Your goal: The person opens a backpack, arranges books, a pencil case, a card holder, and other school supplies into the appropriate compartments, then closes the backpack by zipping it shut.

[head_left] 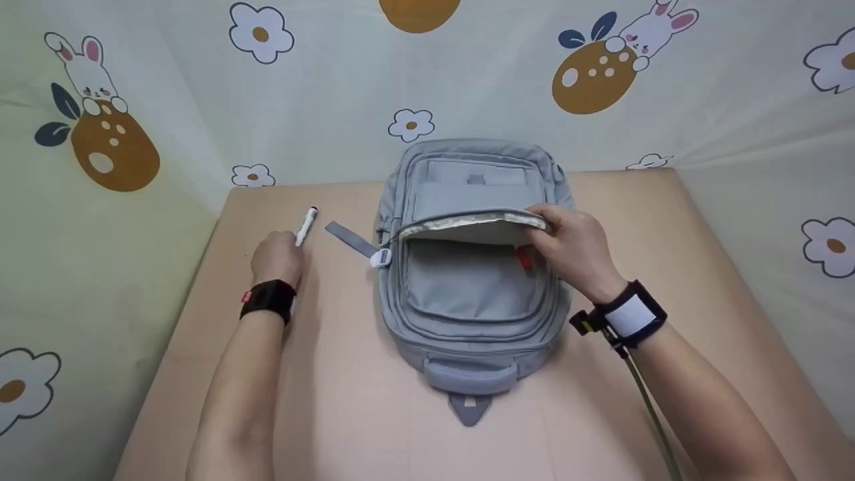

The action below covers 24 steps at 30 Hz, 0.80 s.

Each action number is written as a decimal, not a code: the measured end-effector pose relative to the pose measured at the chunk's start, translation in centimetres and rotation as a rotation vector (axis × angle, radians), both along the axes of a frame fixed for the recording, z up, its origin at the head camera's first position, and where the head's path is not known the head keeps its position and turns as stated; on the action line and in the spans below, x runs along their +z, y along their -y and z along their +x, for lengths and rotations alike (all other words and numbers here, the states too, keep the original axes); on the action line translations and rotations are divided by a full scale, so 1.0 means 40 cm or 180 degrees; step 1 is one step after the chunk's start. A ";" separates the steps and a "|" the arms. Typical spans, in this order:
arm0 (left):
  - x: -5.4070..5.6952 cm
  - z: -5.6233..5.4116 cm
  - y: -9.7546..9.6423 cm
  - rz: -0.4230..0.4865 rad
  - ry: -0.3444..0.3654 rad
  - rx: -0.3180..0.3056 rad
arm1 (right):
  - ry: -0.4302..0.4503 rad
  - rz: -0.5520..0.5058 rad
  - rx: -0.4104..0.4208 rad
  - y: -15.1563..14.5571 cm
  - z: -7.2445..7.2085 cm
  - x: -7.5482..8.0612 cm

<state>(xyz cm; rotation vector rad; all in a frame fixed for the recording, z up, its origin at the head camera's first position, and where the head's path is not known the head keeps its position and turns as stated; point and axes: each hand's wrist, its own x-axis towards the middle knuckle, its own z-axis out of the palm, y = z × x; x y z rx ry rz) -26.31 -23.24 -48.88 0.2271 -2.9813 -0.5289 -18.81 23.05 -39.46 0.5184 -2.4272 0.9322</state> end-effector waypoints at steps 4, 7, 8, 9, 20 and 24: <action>0.015 0.038 -0.009 0.0346 -0.0137 -0.0130 | -0.0006 -0.0006 -0.0009 0.004 -0.003 -0.001; 0.040 0.082 -0.031 0.0506 -0.0176 -0.0300 | -0.0007 -0.0035 -0.0029 0.005 -0.004 0.001; 0.051 0.099 -0.039 0.0543 -0.0164 -0.0363 | -0.0007 -0.0048 -0.0039 0.005 -0.005 0.002; 0.065 0.118 -0.047 0.0568 -0.0147 -0.0433 | -0.0002 -0.0061 -0.0048 0.006 -0.006 0.003; 0.197 0.332 -0.167 0.0555 -0.0029 -0.1290 | 0.0103 -0.0054 -0.0107 0.013 -0.006 0.010; 0.203 0.341 -0.260 0.0527 -0.0211 -0.1734 | 0.0064 -0.0038 -0.0140 0.016 -0.004 0.005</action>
